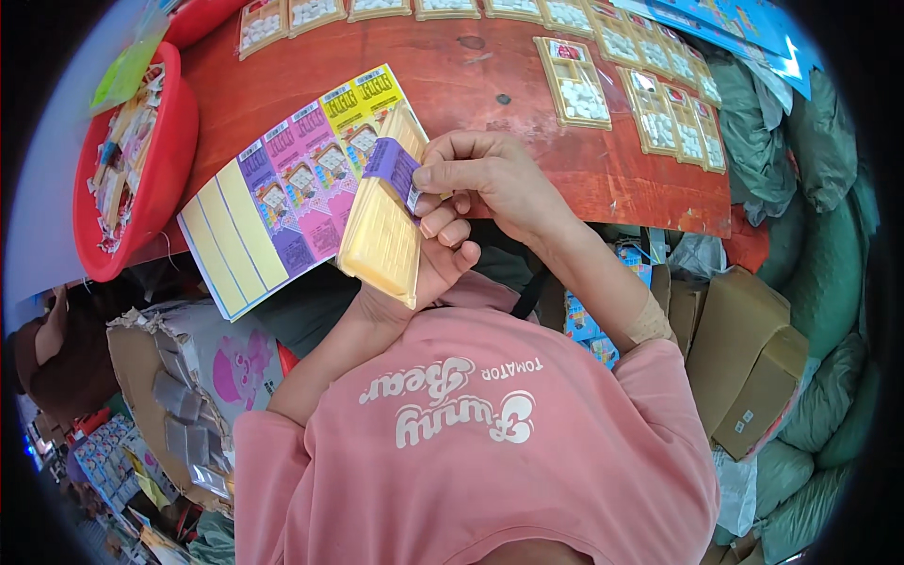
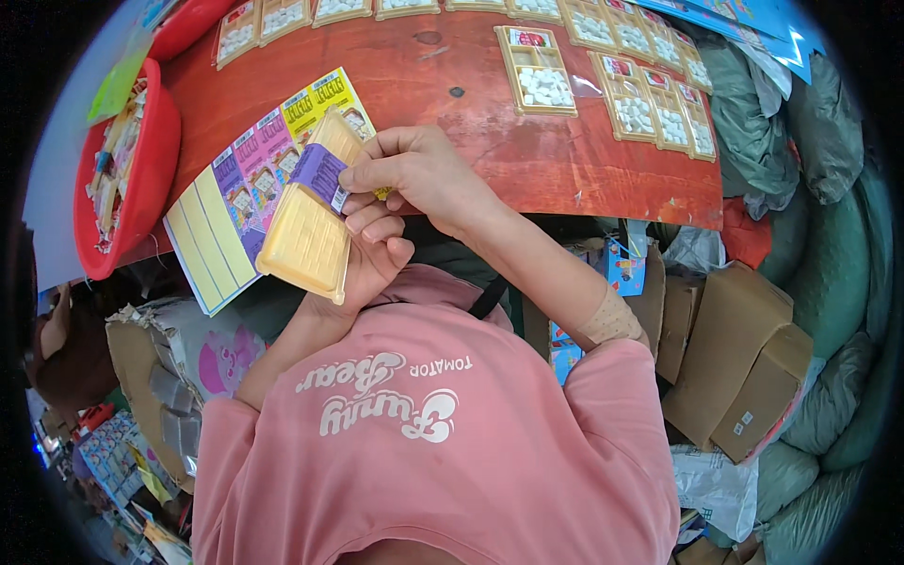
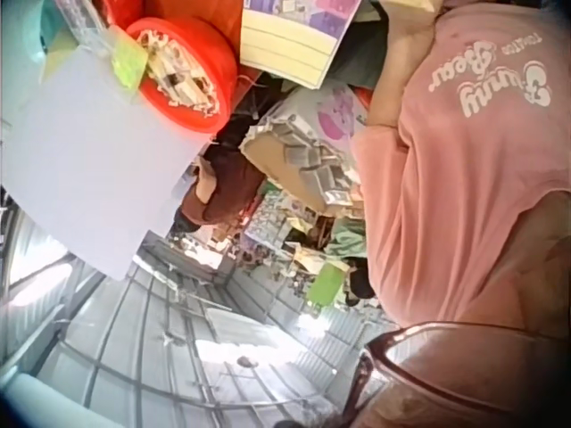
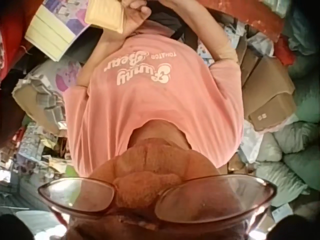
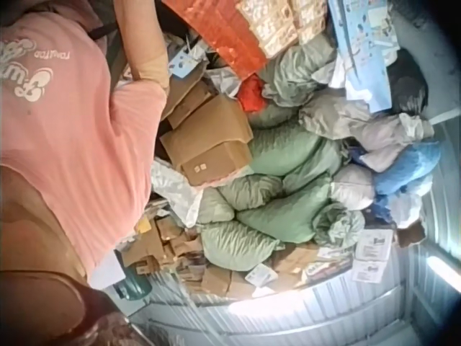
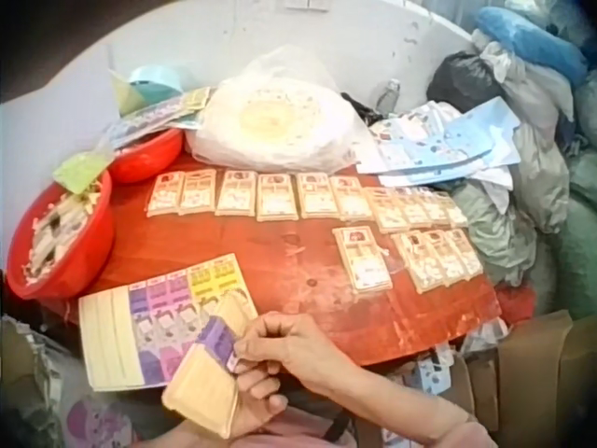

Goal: Applying adhesive labels to seal small boxes containing toy parts.

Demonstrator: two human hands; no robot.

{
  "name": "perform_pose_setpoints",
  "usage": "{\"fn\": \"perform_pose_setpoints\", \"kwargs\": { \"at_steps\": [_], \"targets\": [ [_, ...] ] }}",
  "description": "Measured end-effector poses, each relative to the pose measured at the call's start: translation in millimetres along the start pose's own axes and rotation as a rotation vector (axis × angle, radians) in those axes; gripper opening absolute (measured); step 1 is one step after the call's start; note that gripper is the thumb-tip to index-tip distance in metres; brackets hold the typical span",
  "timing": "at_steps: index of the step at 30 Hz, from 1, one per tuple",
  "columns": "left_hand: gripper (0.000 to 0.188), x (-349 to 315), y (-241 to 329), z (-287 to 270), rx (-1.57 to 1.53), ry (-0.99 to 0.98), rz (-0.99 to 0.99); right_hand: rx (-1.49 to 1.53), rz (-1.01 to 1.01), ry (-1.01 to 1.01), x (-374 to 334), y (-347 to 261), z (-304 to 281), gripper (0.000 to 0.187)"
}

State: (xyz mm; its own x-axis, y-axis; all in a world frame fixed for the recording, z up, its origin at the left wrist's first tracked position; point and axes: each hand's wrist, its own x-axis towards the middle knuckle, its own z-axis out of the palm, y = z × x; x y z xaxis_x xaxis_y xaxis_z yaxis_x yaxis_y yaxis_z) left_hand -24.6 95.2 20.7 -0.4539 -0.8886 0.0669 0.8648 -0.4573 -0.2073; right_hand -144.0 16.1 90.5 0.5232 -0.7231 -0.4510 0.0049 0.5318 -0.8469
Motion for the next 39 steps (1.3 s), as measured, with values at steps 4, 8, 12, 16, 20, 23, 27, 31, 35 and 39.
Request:
{"fn": "perform_pose_setpoints", "kwargs": {
  "at_steps": [4,8,12,16,20,23,27,31,35,39],
  "targets": [
    [0.023,-2.2,1.8,0.3,-0.015,-0.01,-0.023,-0.039,-0.038,-0.017,3.0,1.6,3.1,0.007],
    [0.023,-5.0,4.6,0.8,-0.024,-0.026,-0.051,-0.133,-0.069,-0.001,5.0,0.7,7.6,0.007],
    [0.025,-6.3,8.9,2.5,-0.068,-0.028,-0.071,-0.209,-0.153,0.007,9.9,3.0,12.1,0.014],
    [0.021,-8.0,13.6,9.1,-0.014,0.069,-0.063,-0.382,-0.316,0.03,17.9,7.6,15.5,0.022],
    [0.025,-10.0,19.4,16.2,0.078,0.102,-0.04,-0.693,-0.436,0.029,23.4,-2.1,15.2,0.018],
    [0.034,-13.1,35.2,22.1,0.209,-0.012,-0.027,-0.51,-0.392,0.027,28.1,-4.4,18.0,0.019],
    [0.04,-25.4,83.7,63.9,0.457,0.072,0.231,-0.202,-0.357,-0.011,36.7,5.1,22.2,0.019],
    [0.048,-22.5,144.0,140.4,0.949,0.569,0.908,-0.178,-0.383,-0.024,37.1,13.5,20.8,0.014],
    [0.049,-53.9,238.4,164.4,0.895,0.56,1.176,-0.258,-0.321,-0.03,42.8,19.5,21.8,0.012],
    [0.053,-73.4,236.1,169.4,0.818,0.282,0.964,-0.328,-0.317,-0.012,47.7,18.0,23.1,0.011]
  ]
}}
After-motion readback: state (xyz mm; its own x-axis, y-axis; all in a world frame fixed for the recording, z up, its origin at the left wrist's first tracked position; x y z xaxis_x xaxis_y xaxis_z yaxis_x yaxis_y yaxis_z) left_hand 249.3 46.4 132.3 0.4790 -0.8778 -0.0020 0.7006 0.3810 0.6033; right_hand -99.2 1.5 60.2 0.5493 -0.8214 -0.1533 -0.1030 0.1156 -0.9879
